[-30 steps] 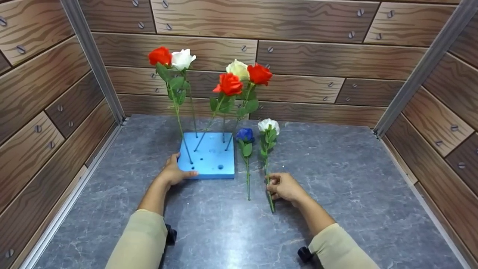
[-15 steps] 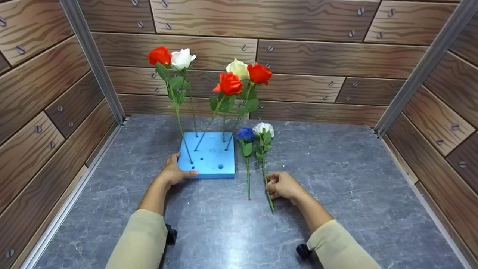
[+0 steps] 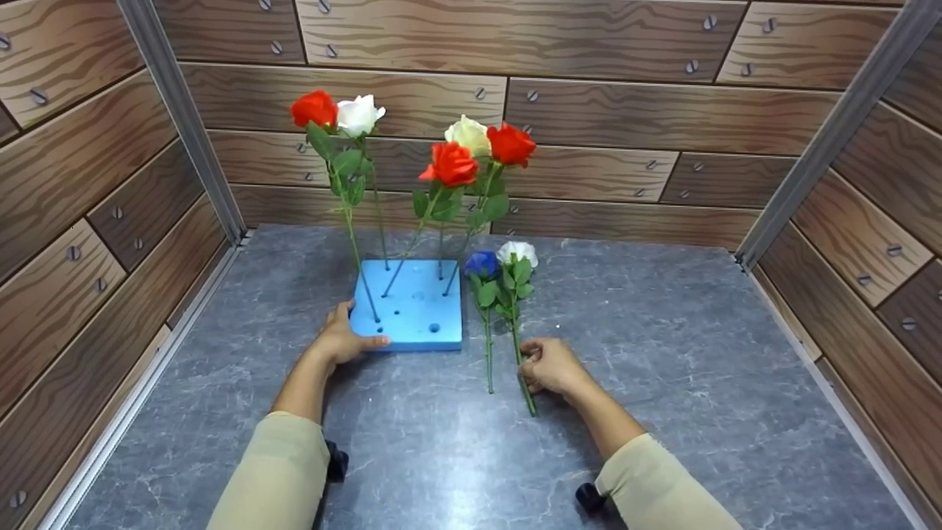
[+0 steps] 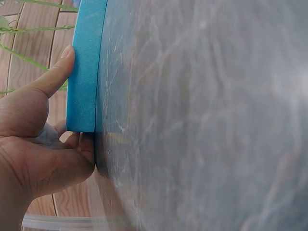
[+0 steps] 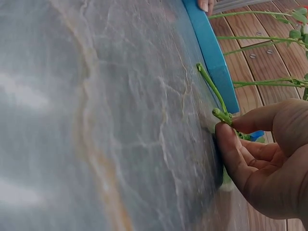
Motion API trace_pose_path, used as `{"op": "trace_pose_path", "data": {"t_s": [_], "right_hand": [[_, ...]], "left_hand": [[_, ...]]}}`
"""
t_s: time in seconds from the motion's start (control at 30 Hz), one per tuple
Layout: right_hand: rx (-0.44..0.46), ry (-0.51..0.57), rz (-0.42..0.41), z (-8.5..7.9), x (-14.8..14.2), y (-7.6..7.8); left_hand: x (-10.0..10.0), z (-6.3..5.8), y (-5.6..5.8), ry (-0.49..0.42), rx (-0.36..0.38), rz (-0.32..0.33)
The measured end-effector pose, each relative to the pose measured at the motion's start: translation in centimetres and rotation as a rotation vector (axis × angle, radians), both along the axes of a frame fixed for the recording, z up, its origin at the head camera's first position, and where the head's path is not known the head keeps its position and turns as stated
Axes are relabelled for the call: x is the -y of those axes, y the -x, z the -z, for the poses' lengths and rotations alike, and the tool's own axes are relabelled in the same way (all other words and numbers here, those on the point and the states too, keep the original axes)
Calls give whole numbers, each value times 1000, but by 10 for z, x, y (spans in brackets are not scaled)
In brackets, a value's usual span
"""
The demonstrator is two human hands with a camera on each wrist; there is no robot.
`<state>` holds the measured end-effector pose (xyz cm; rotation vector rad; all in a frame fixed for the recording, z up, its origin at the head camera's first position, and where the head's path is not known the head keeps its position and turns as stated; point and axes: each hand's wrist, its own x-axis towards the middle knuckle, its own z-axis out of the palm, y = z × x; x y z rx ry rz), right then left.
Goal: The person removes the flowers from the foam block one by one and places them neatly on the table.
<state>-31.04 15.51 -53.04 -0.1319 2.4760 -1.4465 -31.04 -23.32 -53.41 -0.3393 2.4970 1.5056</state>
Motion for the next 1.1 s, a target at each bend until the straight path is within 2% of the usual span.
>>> {"op": "trace_pose_path", "data": {"t_s": [0.37, 0.5, 0.8, 1.1], "right_hand": [[-124, -248, 0, -2, 7, -1], [-153, -303, -1, -3, 9, -1], [-160, -319, 10, -2, 11, -2], [-127, -241, 39, 0, 12, -1]], "left_hand": [[-2, -3, 0, -14, -4, -5], [-2, -4, -1, -13, -10, 0], [-1, -3, 1, -1, -6, 0], [-2, -3, -1, -1, 0, -3]]}}
